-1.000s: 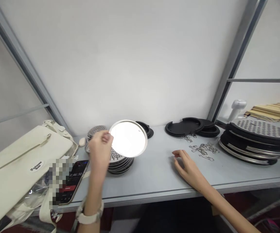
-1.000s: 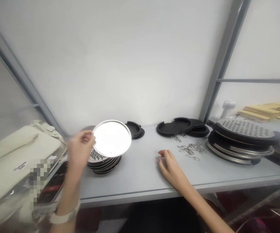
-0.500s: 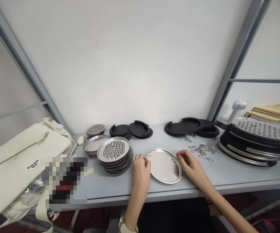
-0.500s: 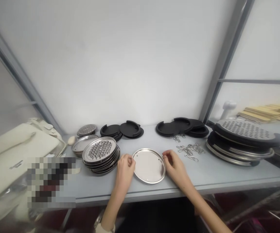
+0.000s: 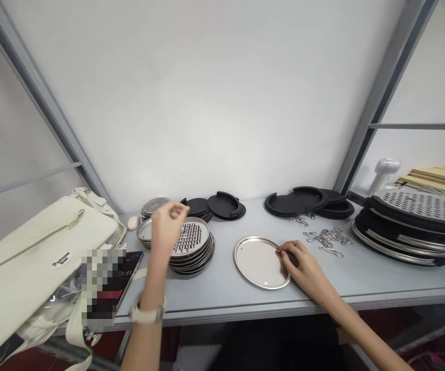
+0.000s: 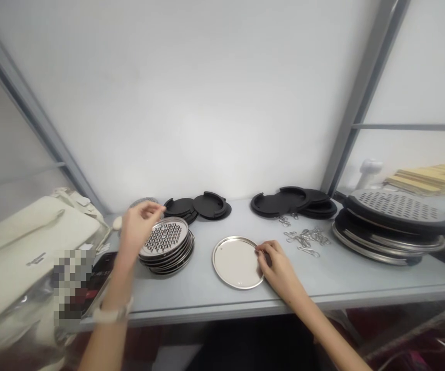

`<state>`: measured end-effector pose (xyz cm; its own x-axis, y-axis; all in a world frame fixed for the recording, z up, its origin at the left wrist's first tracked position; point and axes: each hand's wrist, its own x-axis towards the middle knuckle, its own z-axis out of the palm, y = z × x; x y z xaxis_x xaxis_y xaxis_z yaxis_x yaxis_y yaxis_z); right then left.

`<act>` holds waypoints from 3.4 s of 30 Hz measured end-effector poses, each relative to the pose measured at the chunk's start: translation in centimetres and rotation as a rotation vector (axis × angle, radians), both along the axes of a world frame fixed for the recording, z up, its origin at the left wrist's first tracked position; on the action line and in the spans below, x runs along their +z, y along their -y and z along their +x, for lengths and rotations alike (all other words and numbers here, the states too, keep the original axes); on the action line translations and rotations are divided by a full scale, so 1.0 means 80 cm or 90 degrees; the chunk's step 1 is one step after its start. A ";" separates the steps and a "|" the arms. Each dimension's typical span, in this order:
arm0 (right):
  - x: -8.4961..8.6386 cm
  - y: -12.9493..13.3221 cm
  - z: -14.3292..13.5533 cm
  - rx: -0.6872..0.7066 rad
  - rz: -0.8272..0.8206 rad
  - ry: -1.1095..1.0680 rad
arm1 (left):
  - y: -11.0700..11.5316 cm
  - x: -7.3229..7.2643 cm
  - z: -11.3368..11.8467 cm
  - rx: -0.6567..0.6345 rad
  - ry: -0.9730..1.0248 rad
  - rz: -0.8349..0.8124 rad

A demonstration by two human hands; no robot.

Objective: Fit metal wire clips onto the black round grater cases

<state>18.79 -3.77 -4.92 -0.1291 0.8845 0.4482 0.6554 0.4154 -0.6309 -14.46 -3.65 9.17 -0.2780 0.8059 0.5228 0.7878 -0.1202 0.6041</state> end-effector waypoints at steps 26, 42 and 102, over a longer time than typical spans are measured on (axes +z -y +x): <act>0.012 0.007 -0.004 0.001 -0.020 0.003 | -0.135 -0.018 -0.149 0.163 -0.443 -0.049; 0.018 0.007 -0.001 -0.013 -0.047 -0.091 | 0.037 -0.032 0.118 -0.389 -0.504 0.523; 0.012 0.003 0.000 0.037 -0.027 -0.018 | 0.056 -0.101 0.144 -0.559 -0.381 -0.065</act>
